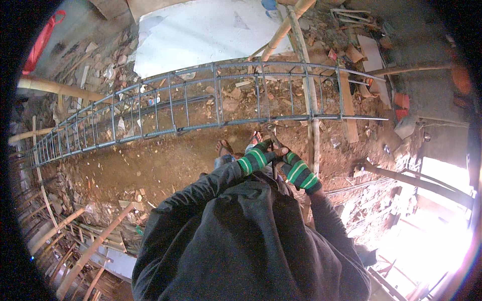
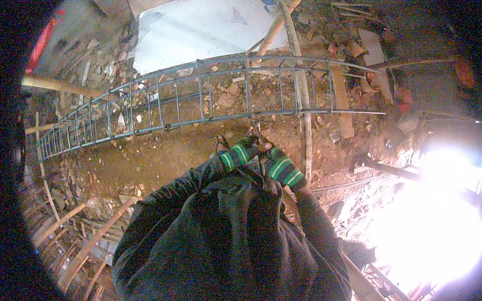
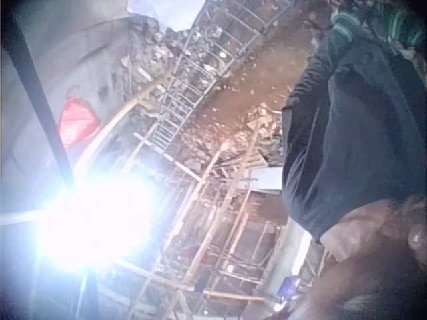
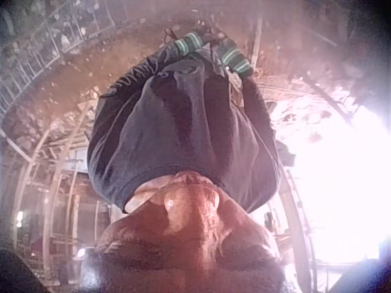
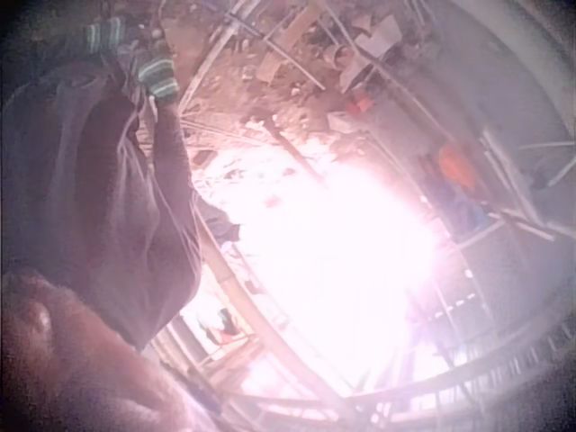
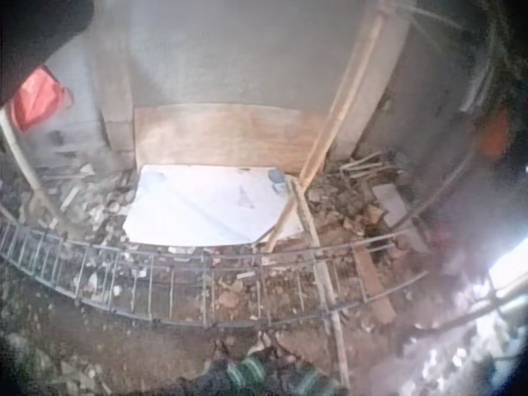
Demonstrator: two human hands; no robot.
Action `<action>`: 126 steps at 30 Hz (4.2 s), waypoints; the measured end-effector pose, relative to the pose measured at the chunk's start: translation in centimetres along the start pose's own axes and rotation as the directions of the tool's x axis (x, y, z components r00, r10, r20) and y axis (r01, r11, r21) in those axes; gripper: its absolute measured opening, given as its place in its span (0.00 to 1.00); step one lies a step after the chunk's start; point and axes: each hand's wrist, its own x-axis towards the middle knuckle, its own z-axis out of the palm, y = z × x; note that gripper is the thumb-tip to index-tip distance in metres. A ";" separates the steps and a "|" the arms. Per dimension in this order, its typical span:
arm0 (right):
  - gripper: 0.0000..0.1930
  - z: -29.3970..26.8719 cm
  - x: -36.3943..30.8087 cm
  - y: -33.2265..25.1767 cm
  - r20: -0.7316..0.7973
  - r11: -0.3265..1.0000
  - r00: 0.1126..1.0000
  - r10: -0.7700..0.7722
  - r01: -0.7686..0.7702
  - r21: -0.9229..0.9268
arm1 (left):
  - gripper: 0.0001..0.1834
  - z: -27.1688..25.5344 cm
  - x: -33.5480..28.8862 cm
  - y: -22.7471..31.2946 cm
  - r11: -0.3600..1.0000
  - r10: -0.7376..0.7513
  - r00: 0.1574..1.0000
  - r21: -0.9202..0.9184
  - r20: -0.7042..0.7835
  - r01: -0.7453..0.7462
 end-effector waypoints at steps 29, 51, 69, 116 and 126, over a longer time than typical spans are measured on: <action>0.11 -2.5 2.2 -1.0 0.543 0.337 0.688 0.481 -0.717 0.610 | 0.25 2.7 1.8 3.5 0.474 0.057 0.934 -0.833 0.353 0.286; 0.23 -0.2 -2.3 -1.8 0.021 0.817 0.833 0.553 -0.538 -0.207 | 0.46 5.8 4.2 -2.6 0.910 -0.261 0.964 -0.346 -0.053 0.228; 0.21 -2.1 0.8 -6.4 0.172 0.766 0.795 0.582 -0.607 0.211 | 0.43 1.2 1.1 -0.5 0.999 0.050 0.997 0.012 -0.066 -0.049; 0.12 -5.4 2.5 -4.9 0.418 0.482 0.569 0.708 -0.822 0.303 | 0.23 3.6 0.7 4.4 0.349 0.131 0.952 -0.911 0.278 0.218; 0.25 -3.9 1.0 -3.9 0.382 0.596 0.685 0.621 -0.729 0.338 | 0.26 2.4 0.9 3.3 0.452 0.254 0.943 -0.888 0.216 0.082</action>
